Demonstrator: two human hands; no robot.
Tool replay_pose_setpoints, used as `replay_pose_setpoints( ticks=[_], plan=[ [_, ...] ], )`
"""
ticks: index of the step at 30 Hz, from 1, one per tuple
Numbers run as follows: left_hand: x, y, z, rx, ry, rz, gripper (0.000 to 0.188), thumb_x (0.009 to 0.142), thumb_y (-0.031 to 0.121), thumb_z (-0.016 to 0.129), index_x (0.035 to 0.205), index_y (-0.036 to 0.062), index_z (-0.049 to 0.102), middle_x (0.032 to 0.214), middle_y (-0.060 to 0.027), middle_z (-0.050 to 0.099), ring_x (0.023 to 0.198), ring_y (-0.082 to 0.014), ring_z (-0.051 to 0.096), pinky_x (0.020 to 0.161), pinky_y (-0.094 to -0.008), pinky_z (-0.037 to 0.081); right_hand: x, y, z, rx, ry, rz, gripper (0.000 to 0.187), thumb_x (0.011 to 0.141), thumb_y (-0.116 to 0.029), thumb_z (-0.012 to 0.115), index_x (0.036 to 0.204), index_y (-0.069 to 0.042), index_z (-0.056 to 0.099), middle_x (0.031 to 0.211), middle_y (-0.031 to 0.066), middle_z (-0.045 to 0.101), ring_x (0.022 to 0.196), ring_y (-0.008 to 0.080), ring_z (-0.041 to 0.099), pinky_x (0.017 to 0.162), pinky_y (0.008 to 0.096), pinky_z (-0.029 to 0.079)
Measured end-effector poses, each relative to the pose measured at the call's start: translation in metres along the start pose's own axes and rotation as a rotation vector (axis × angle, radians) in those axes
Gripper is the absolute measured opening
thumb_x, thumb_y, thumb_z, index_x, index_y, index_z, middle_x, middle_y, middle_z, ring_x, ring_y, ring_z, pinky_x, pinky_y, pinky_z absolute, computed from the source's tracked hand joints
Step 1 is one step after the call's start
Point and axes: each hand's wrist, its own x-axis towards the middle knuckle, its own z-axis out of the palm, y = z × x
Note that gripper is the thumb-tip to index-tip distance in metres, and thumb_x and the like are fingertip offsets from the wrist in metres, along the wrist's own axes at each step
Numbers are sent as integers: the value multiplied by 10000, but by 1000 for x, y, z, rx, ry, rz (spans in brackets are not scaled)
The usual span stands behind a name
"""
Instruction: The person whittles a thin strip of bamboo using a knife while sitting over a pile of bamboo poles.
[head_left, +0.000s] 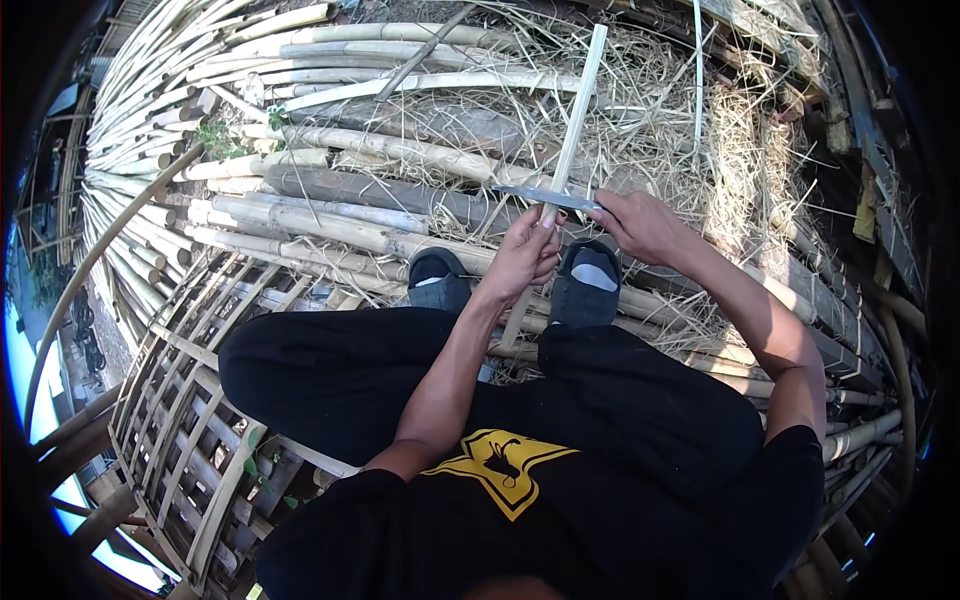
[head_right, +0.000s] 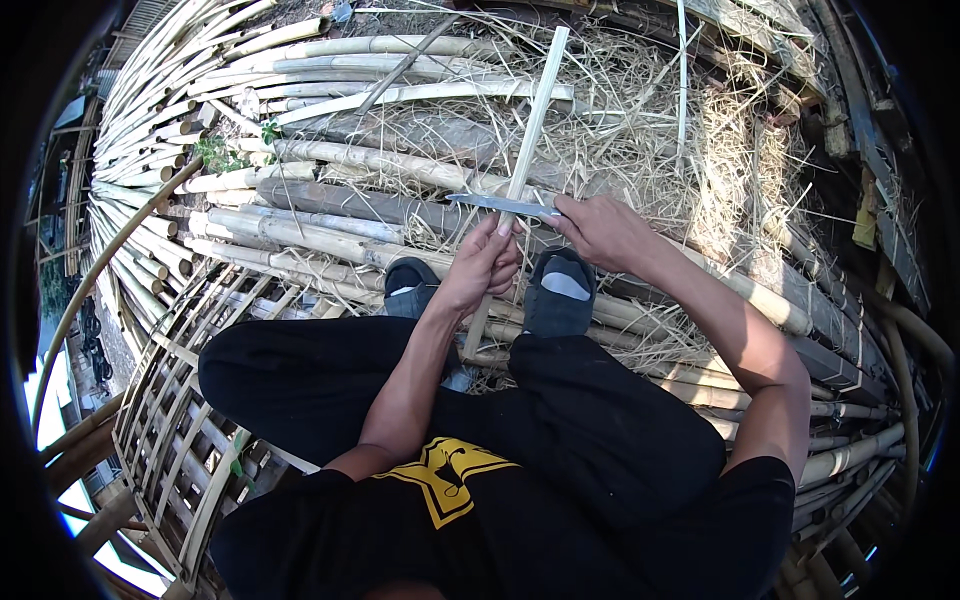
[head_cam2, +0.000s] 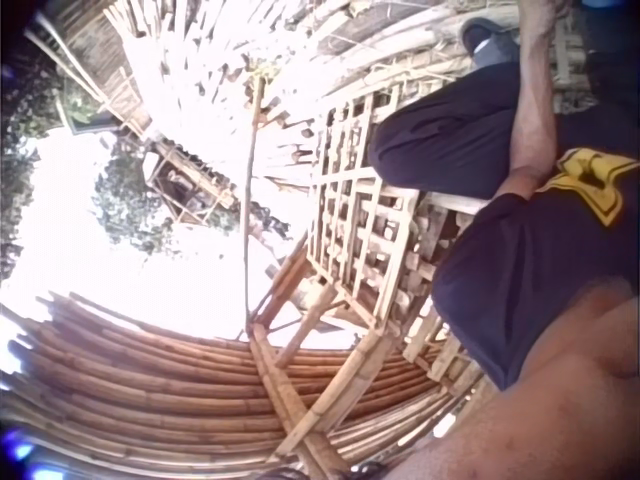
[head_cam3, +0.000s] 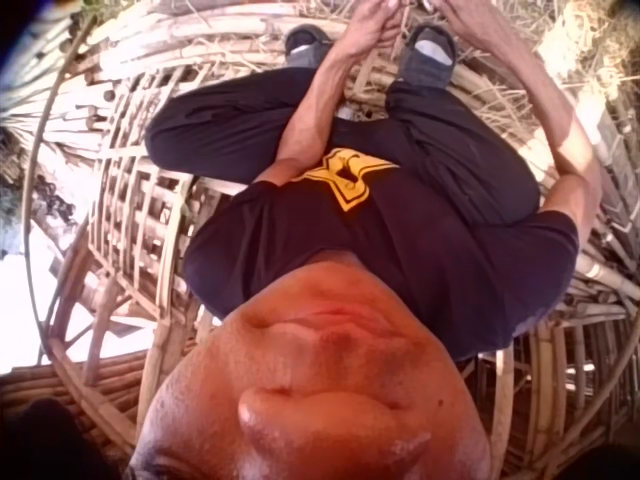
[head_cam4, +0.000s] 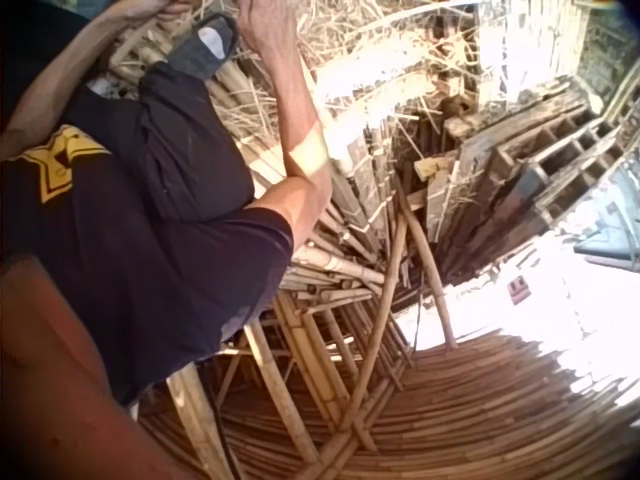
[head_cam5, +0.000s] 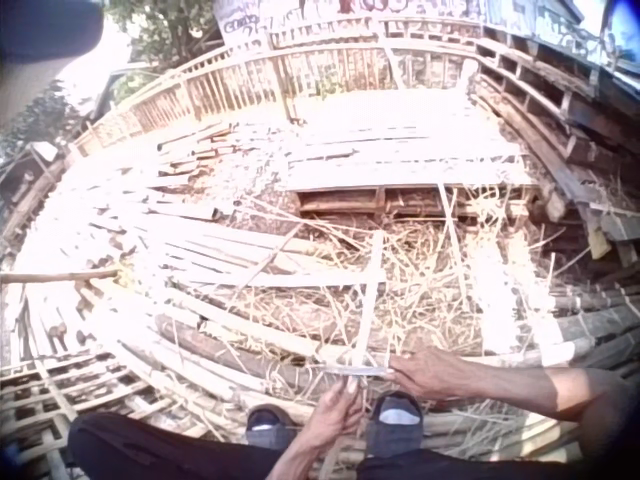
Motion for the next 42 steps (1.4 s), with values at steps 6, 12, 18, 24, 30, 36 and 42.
replay_pose_setpoints(
  ticks=[6,12,18,24,30,36,42],
  plan=[
    [-2,7,9,-2,-4,-8,167,1027,283,411,1034,118,435,603,67,290,408,-22,225,367,-202,157,4,4,-11,-120,-1,-48,291,970,-342,445,910,-63,499,616,192,540,632,421,554,584,516,419],
    [4,16,13,-26,103,64,185,1019,291,435,1042,107,444,622,63,296,418,-27,218,369,-201,153,25,22,-25,-292,87,-77,401,966,-442,411,863,-79,546,558,171,551,569,385,585,514,496,446],
    [-15,9,10,0,84,31,148,1022,267,427,1044,121,439,625,56,301,415,-22,227,361,-200,156,35,114,-89,-299,433,440,473,992,-428,363,864,-13,550,614,209,579,620,424,595,596,515,472],
    [-9,12,17,25,53,-13,197,1030,269,399,1105,95,452,617,51,304,421,-18,240,364,-184,181,3,107,-161,-190,767,560,518,990,-470,373,990,-15,621,786,229,631,762,390,623,686,439,458],
    [-3,8,12,64,100,29,222,1033,288,388,1099,90,463,613,54,315,426,-17,246,362,-184,181,12,8,-42,4,89,157,400,974,-381,451,829,-24,561,616,204,558,587,404,542,584,483,422],
    [-5,5,15,130,174,64,210,1024,301,417,1012,92,445,609,57,325,416,-18,242,354,-193,157,11,8,-9,-88,88,-26,336,951,-345,474,819,-54,577,555,196,545,558,416,566,563,513,452],
    [-4,22,24,99,256,51,200,1023,295,420,988,99,436,595,63,306,404,-13,238,351,-188,159,32,23,-30,-270,87,-106,344,961,-390,451,855,-84,566,550,165,548,543,391,572,523,492,446]
  ],
)
